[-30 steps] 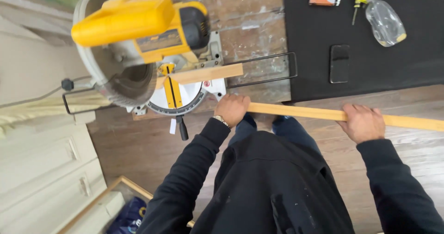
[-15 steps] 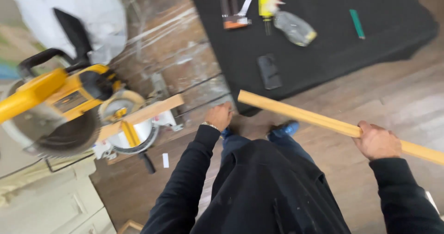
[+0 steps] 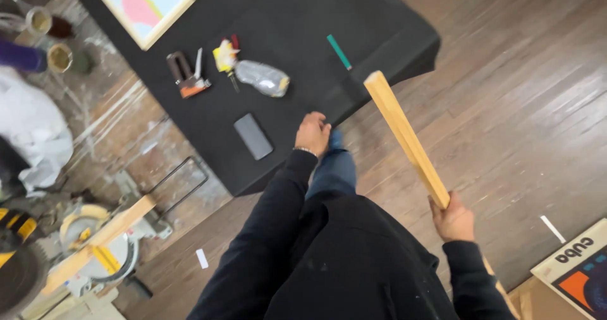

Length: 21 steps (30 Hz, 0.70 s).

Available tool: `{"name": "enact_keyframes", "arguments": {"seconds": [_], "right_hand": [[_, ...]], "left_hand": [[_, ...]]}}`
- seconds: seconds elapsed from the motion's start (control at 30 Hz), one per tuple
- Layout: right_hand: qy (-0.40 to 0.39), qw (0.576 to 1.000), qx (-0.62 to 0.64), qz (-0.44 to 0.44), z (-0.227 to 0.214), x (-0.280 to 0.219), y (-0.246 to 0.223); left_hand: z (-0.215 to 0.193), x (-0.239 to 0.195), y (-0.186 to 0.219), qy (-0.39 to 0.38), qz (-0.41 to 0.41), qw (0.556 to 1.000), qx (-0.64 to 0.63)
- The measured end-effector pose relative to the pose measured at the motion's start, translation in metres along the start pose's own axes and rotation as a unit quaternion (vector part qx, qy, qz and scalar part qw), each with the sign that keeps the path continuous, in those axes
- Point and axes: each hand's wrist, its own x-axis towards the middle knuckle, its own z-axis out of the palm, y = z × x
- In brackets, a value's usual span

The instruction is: Cutting wooden strips to size using a miter saw for picture framing.

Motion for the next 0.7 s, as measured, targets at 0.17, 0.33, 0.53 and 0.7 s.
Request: {"name": "enact_keyframes", "arguments": {"seconds": [0.17, 0.33, 0.53, 0.7], "right_hand": [[0.040, 0.992, 0.084, 0.080, -0.010, 0.037, 0.037], [0.011, 0.965, 0.156, 0.210, -0.025, 0.102, 0.100], [-0.085, 0.951, 0.198, 0.222, -0.038, 0.199, 0.202], [-0.073, 0.955, 0.123, 0.258, -0.095, 0.295, 0.220]], "left_hand": [[0.047, 0.114, 0.048, 0.054, -0.028, 0.998, 0.032], [0.118, 0.208, 0.027, 0.118, -0.021, 0.989, 0.086], [0.169, 0.281, 0.009, 0.104, -0.192, 0.964, 0.154], [0.210, 0.331, 0.083, 0.068, -0.178, 0.978, 0.083]]}}
